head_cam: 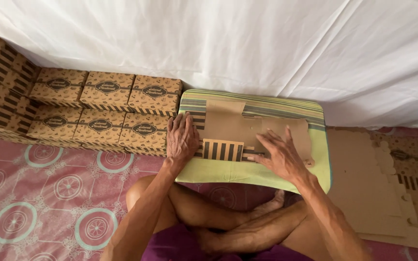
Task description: The person assembles a flat cardboard box by folding the sides and tucking the flaps into slots. They then close the lid and press the edges to secure the box.
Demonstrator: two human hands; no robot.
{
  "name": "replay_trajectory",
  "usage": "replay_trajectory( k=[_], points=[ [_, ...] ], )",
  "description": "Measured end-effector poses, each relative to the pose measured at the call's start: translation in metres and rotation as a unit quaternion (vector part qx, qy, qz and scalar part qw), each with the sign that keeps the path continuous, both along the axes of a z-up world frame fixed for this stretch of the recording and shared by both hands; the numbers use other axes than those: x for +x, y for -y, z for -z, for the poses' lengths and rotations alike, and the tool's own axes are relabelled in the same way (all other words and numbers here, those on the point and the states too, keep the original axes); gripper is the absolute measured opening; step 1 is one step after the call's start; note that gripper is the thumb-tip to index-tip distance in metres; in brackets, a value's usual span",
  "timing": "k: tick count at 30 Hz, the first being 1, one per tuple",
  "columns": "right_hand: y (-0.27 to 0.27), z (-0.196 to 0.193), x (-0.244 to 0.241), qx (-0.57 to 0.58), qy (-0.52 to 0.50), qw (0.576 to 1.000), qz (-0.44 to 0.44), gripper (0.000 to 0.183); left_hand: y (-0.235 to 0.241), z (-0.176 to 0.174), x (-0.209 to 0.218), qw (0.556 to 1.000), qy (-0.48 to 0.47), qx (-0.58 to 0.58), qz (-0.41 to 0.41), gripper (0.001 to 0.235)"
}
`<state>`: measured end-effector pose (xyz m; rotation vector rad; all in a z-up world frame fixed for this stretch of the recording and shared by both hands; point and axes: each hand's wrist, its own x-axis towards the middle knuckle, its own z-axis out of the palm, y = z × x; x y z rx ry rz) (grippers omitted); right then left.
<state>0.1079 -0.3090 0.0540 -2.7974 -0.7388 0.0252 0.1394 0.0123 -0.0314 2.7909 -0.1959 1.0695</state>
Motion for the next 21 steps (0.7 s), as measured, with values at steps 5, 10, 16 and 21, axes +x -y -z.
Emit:
replay_trajectory(
  k=[5,10,16,21],
  points=[
    [0.049,0.03,-0.043,0.166,0.12,0.976,0.08,0.056,-0.003,0.006,0.001,0.999,-0.025,-0.022,0.009,0.033],
    [0.097,0.05,-0.075,0.227,0.179,0.931,0.225,0.051,-0.004,0.01,0.003,0.997,-0.049,-0.055,0.026,0.033],
    [0.125,0.052,-0.08,0.289,0.084,0.9,0.316,0.055,-0.02,0.038,0.029,0.975,-0.092,-0.194,0.049,0.029],
    [0.125,0.055,-0.071,0.334,0.005,0.874,0.352,0.056,-0.019,0.008,0.022,0.972,-0.138,-0.188,-0.032,0.018]
  ],
)
